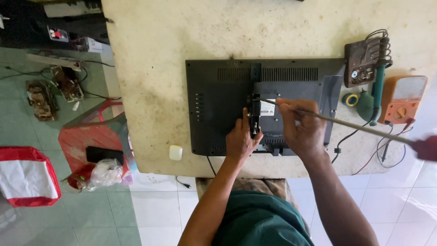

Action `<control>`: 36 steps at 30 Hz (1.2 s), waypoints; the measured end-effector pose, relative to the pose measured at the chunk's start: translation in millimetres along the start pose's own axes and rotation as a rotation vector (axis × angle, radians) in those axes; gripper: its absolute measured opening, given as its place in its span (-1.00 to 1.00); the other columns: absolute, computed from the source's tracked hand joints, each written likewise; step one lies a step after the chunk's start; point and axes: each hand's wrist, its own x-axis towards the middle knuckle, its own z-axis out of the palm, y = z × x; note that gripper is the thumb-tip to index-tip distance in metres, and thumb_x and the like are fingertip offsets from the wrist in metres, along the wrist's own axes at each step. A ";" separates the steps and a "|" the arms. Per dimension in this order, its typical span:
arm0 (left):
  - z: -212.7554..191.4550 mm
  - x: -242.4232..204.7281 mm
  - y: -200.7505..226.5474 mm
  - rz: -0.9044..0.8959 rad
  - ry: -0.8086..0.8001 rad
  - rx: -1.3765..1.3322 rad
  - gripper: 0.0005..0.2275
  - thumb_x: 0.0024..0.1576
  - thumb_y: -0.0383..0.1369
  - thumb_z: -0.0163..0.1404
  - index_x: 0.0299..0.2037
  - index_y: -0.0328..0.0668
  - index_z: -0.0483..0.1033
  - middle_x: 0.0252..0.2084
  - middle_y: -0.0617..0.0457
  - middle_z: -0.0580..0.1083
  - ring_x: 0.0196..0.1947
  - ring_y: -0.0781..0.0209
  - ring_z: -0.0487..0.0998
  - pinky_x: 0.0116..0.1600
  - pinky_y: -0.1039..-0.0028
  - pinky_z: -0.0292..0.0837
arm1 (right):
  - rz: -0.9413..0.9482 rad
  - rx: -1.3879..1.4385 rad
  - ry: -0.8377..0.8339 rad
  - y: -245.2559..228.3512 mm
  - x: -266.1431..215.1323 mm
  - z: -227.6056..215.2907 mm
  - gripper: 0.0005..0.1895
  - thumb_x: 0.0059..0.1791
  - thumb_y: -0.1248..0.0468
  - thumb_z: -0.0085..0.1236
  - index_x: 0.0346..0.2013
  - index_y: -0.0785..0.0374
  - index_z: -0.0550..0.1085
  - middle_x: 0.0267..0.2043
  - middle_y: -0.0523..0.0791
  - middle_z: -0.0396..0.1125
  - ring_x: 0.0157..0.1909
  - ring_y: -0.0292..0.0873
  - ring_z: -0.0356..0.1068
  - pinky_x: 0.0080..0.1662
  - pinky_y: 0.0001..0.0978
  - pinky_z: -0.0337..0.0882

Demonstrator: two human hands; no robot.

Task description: The person flips a television onto its back and uses a screwdriver to remove screws from the stand. They detach the stand from the television and place it on the table.

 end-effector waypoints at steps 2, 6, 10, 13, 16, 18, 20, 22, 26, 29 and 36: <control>2.5 -0.2 -0.5 0.002 0.017 0.015 -0.37 0.07 -0.03 -0.02 0.33 -0.19 0.38 -0.36 0.14 0.32 -0.68 0.15 0.54 -0.59 0.38 0.53 | 0.013 0.013 -0.025 7.5 6.1 6.1 -0.85 0.08 0.55 0.18 -0.19 0.41 0.35 -0.15 0.20 0.52 -0.14 0.15 0.56 -0.18 -0.12 0.60; 4.8 -1.2 0.7 0.001 0.038 0.040 -0.37 0.05 -0.03 -0.01 0.33 -0.15 0.39 -0.36 0.15 0.33 -0.68 0.17 0.55 -0.58 0.38 0.53 | -0.010 -0.025 -0.054 18.5 7.3 13.2 -0.87 0.10 0.51 0.19 -0.20 0.39 0.38 -0.16 0.21 0.51 -0.14 0.20 0.53 -0.17 -0.05 0.61; 3.4 -0.7 0.9 -0.004 0.014 0.026 -0.37 0.06 -0.03 -0.01 0.34 -0.17 0.39 -0.36 0.13 0.34 -0.68 0.14 0.56 -0.57 0.36 0.54 | -0.015 -0.056 -0.076 15.1 10.5 15.8 -0.87 0.11 0.48 0.20 -0.20 0.36 0.38 -0.15 0.21 0.51 -0.13 0.22 0.52 -0.15 -0.02 0.60; 2.9 -0.1 1.2 -0.006 0.007 0.023 -0.37 0.06 -0.04 -0.01 0.34 -0.17 0.39 -0.35 0.11 0.35 -0.67 0.12 0.57 -0.57 0.35 0.55 | -0.029 -0.071 -0.113 18.5 12.9 17.0 -0.90 0.14 0.47 0.15 -0.18 0.34 0.38 -0.17 0.18 0.50 -0.13 0.24 0.52 -0.17 0.05 0.63; 3.7 -0.8 1.0 -0.011 -0.003 0.036 -0.37 0.07 -0.03 -0.03 0.35 -0.15 0.38 -0.34 0.12 0.36 -0.66 0.12 0.57 -0.55 0.34 0.56 | -0.018 -0.108 -0.104 22.0 13.1 18.4 -0.88 0.12 0.46 0.19 -0.19 0.34 0.39 -0.17 0.16 0.51 -0.12 0.21 0.52 -0.15 0.02 0.60; 0.4 1.2 1.1 -0.009 -0.007 0.015 -0.36 0.06 -0.04 -0.02 0.35 -0.17 0.37 -0.34 0.10 0.36 -0.65 0.08 0.58 -0.55 0.31 0.56 | -0.019 -0.127 -0.089 32.7 10.4 19.1 -0.85 0.09 0.44 0.26 -0.22 0.32 0.41 -0.20 0.14 0.52 -0.17 0.17 0.53 -0.18 -0.08 0.59; 0.4 1.2 0.5 -0.008 -0.011 -0.007 -0.35 0.05 -0.04 0.00 0.35 -0.19 0.36 -0.34 0.08 0.37 -0.64 0.04 0.59 -0.54 0.28 0.56 | -0.021 -0.147 -0.074 37.5 10.2 19.8 -0.83 0.07 0.42 0.33 -0.25 0.29 0.44 -0.22 0.11 0.53 -0.21 0.13 0.55 -0.21 -0.18 0.59; 4.6 -0.7 -1.1 -0.008 0.006 0.019 -0.35 0.05 -0.04 -0.01 0.36 -0.15 0.37 -0.35 0.14 0.33 -0.67 0.10 0.56 -0.56 0.33 0.54 | -0.013 -0.103 -0.084 37.0 12.3 20.5 -0.85 0.06 0.43 0.32 -0.25 0.29 0.46 -0.22 0.11 0.54 -0.19 0.13 0.55 -0.20 -0.14 0.60; 3.2 0.4 -1.7 -0.016 0.001 -0.007 -0.34 0.04 -0.05 0.02 0.37 -0.15 0.37 -0.36 0.13 0.34 -0.67 0.10 0.56 -0.56 0.32 0.54 | -0.001 -0.109 -0.080 32.4 12.5 18.1 -0.85 0.07 0.44 0.30 -0.24 0.30 0.44 -0.23 0.14 0.53 -0.18 0.17 0.54 -0.20 -0.09 0.60; 3.4 -1.2 -1.0 -0.009 -0.009 0.006 -0.34 0.03 -0.04 0.02 0.37 -0.16 0.36 -0.35 0.12 0.34 -0.66 0.09 0.57 -0.56 0.30 0.54 | 0.010 -0.105 -0.093 33.8 10.7 17.4 -0.86 0.09 0.43 0.27 -0.21 0.30 0.43 -0.21 0.15 0.52 -0.16 0.20 0.52 -0.19 -0.05 0.60; 3.0 -0.5 -1.5 0.005 0.035 0.019 -0.34 0.01 -0.05 0.03 0.35 -0.15 0.38 -0.38 0.14 0.32 -0.68 0.10 0.54 -0.57 0.33 0.54 | 0.017 -0.106 -0.068 30.9 9.0 17.2 -0.86 0.07 0.43 0.31 -0.24 0.29 0.46 -0.23 0.13 0.53 -0.18 0.14 0.54 -0.20 -0.12 0.60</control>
